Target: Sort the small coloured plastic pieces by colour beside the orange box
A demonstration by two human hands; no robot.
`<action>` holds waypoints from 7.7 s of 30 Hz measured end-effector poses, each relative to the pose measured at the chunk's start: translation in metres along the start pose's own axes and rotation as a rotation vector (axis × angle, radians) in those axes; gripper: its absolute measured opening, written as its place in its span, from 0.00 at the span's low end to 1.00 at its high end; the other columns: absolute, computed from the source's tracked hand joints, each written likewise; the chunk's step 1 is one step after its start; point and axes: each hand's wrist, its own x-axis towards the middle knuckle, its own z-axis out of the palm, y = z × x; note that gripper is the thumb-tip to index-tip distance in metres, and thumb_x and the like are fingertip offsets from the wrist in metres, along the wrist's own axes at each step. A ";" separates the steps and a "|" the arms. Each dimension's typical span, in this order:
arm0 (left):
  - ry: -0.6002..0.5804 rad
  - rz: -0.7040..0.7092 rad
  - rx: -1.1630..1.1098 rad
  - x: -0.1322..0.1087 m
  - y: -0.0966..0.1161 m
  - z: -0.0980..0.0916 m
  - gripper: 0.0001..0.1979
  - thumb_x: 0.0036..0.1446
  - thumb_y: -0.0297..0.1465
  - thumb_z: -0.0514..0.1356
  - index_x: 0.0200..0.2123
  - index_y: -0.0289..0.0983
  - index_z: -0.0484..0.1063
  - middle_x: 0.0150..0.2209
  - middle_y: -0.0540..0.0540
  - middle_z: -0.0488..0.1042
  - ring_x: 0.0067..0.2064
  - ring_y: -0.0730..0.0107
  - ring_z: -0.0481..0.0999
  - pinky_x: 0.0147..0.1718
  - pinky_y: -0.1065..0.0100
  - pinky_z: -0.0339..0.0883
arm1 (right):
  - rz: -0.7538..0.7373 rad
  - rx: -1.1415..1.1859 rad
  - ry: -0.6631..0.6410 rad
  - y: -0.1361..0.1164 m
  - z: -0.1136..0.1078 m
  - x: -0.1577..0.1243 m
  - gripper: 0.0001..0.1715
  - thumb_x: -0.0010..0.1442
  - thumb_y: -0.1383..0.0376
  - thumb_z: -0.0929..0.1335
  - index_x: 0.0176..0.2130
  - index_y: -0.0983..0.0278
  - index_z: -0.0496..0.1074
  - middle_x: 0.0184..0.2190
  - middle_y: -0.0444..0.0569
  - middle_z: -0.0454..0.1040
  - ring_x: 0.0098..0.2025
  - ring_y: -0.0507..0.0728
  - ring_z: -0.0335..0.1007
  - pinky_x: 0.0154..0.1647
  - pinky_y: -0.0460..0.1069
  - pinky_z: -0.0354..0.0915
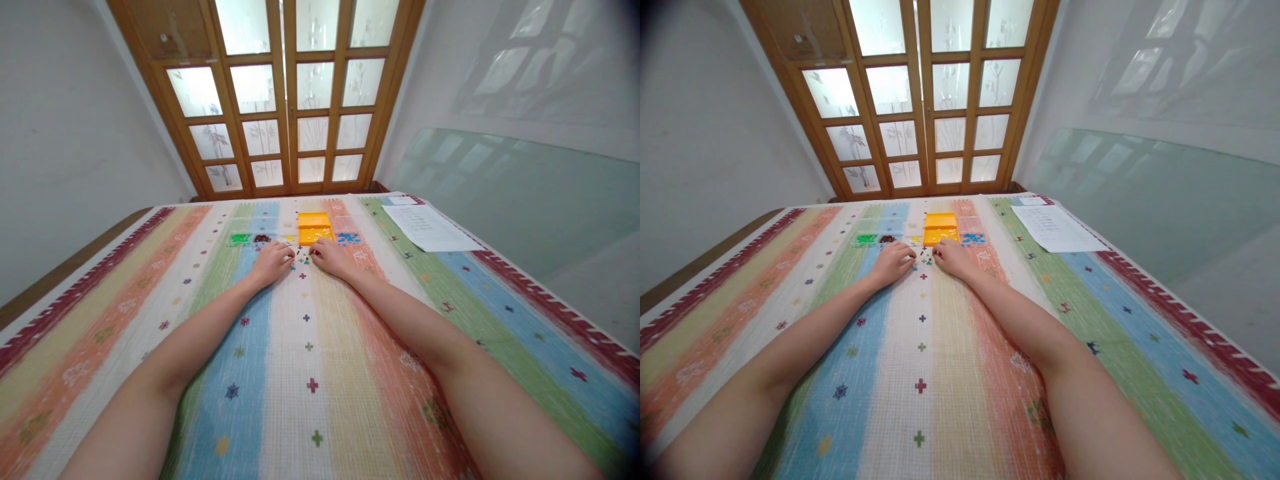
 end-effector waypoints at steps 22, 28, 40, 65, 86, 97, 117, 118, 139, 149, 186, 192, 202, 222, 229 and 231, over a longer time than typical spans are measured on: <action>0.314 -0.890 0.166 -0.033 -0.126 -0.037 0.16 0.65 0.40 0.57 0.47 0.41 0.80 0.49 0.37 0.81 0.56 0.40 0.69 0.55 0.45 0.60 | -0.155 0.067 -0.051 -0.007 -0.006 -0.003 0.08 0.68 0.70 0.68 0.42 0.62 0.78 0.44 0.52 0.77 0.47 0.59 0.71 0.48 0.51 0.63; 0.266 -0.713 0.167 -0.025 -0.110 -0.029 0.14 0.65 0.37 0.57 0.47 0.39 0.80 0.50 0.37 0.80 0.56 0.44 0.69 0.56 0.48 0.60 | -0.223 0.132 -0.042 -0.014 -0.007 -0.004 0.08 0.69 0.68 0.68 0.44 0.61 0.79 0.44 0.52 0.77 0.48 0.59 0.71 0.49 0.51 0.64; -0.048 0.038 -0.015 0.001 -0.006 0.002 0.10 0.67 0.35 0.60 0.44 0.42 0.81 0.46 0.42 0.80 0.53 0.52 0.71 0.57 0.50 0.62 | -0.147 0.169 0.045 -0.004 0.000 0.000 0.10 0.68 0.68 0.67 0.44 0.61 0.79 0.43 0.51 0.80 0.47 0.59 0.73 0.49 0.52 0.65; -0.175 0.395 0.097 -0.001 0.056 0.009 0.14 0.74 0.37 0.55 0.53 0.43 0.79 0.49 0.42 0.80 0.55 0.56 0.73 0.54 0.55 0.66 | -0.105 0.135 0.109 0.000 0.005 0.001 0.09 0.69 0.68 0.68 0.41 0.62 0.80 0.39 0.51 0.80 0.42 0.58 0.72 0.45 0.51 0.64; -0.195 0.439 0.078 -0.004 0.059 0.008 0.09 0.70 0.34 0.57 0.43 0.39 0.77 0.42 0.44 0.79 0.45 0.62 0.77 0.46 0.61 0.66 | -0.105 0.160 0.119 0.004 0.010 0.002 0.10 0.67 0.69 0.67 0.39 0.62 0.80 0.38 0.50 0.81 0.40 0.58 0.72 0.42 0.50 0.62; -0.205 0.412 0.040 -0.002 0.050 0.013 0.11 0.72 0.32 0.54 0.40 0.39 0.76 0.38 0.45 0.79 0.41 0.63 0.77 0.43 0.63 0.66 | -0.096 0.167 0.106 0.002 0.007 0.001 0.10 0.67 0.70 0.67 0.39 0.62 0.80 0.38 0.50 0.81 0.40 0.57 0.73 0.42 0.49 0.62; 0.368 -0.732 -0.644 0.000 -0.087 0.008 0.24 0.65 0.29 0.56 0.64 0.36 0.70 0.48 0.42 0.82 0.31 0.73 0.76 0.37 0.67 0.75 | -0.067 0.183 0.063 -0.004 0.000 -0.001 0.12 0.64 0.71 0.67 0.40 0.61 0.80 0.41 0.51 0.82 0.43 0.59 0.75 0.45 0.50 0.65; 0.355 -0.738 -0.647 0.000 -0.089 0.010 0.25 0.65 0.29 0.57 0.65 0.36 0.68 0.48 0.42 0.82 0.31 0.73 0.76 0.37 0.67 0.75 | -0.070 0.184 0.067 -0.004 0.000 -0.001 0.12 0.64 0.71 0.67 0.40 0.62 0.80 0.41 0.51 0.82 0.43 0.59 0.75 0.45 0.50 0.65; -0.143 0.137 0.035 0.004 -0.006 0.024 0.21 0.74 0.39 0.51 0.61 0.39 0.74 0.62 0.40 0.74 0.66 0.56 0.68 0.70 0.51 0.56 | -0.086 0.137 0.078 0.001 0.005 0.001 0.11 0.68 0.68 0.67 0.43 0.62 0.81 0.42 0.52 0.82 0.44 0.59 0.76 0.47 0.51 0.66; -0.126 0.127 -0.009 0.003 -0.007 0.026 0.21 0.75 0.35 0.48 0.60 0.38 0.76 0.60 0.40 0.76 0.64 0.57 0.69 0.67 0.51 0.60 | -0.094 0.166 0.081 0.002 0.006 0.001 0.10 0.66 0.70 0.67 0.41 0.62 0.80 0.40 0.51 0.82 0.41 0.58 0.74 0.44 0.50 0.64; 0.162 -0.168 0.044 -0.005 -0.064 0.016 0.17 0.72 0.37 0.54 0.56 0.41 0.78 0.63 0.40 0.72 0.65 0.52 0.68 0.69 0.47 0.59 | -0.145 0.069 -0.069 -0.006 -0.005 -0.002 0.09 0.71 0.64 0.69 0.46 0.61 0.81 0.46 0.53 0.77 0.48 0.58 0.72 0.49 0.50 0.64; 0.118 -0.113 0.026 -0.004 -0.053 0.013 0.16 0.72 0.37 0.55 0.54 0.41 0.79 0.62 0.40 0.72 0.65 0.52 0.67 0.68 0.46 0.60 | -0.120 0.075 -0.084 -0.008 -0.006 -0.001 0.08 0.70 0.65 0.70 0.45 0.62 0.81 0.46 0.53 0.77 0.47 0.58 0.72 0.49 0.50 0.64; 0.073 0.000 -0.015 -0.005 -0.039 0.014 0.16 0.72 0.37 0.55 0.53 0.42 0.80 0.63 0.41 0.71 0.66 0.54 0.66 0.69 0.46 0.58 | -0.025 0.040 0.088 0.003 -0.007 0.002 0.09 0.69 0.66 0.68 0.42 0.63 0.80 0.42 0.52 0.80 0.45 0.59 0.72 0.48 0.51 0.64; -0.150 0.161 -0.051 -0.001 0.004 0.020 0.22 0.74 0.41 0.51 0.64 0.43 0.72 0.67 0.43 0.70 0.71 0.55 0.63 0.74 0.50 0.51 | 0.143 -0.082 -0.061 0.008 -0.009 0.003 0.11 0.69 0.67 0.66 0.40 0.63 0.80 0.42 0.52 0.80 0.42 0.56 0.73 0.42 0.48 0.62; -0.185 0.157 -0.062 0.001 0.002 0.024 0.24 0.75 0.42 0.50 0.65 0.41 0.72 0.68 0.43 0.70 0.71 0.54 0.62 0.74 0.51 0.49 | 0.169 -0.053 0.057 0.005 -0.007 0.003 0.12 0.71 0.67 0.65 0.46 0.63 0.78 0.43 0.52 0.82 0.42 0.58 0.74 0.42 0.48 0.62; -0.175 0.167 -0.085 0.002 0.003 0.023 0.23 0.75 0.41 0.49 0.64 0.41 0.73 0.66 0.43 0.72 0.70 0.56 0.65 0.73 0.51 0.50 | 0.216 -0.039 0.075 0.006 -0.007 0.004 0.12 0.71 0.67 0.65 0.47 0.63 0.78 0.42 0.52 0.82 0.40 0.58 0.74 0.41 0.48 0.62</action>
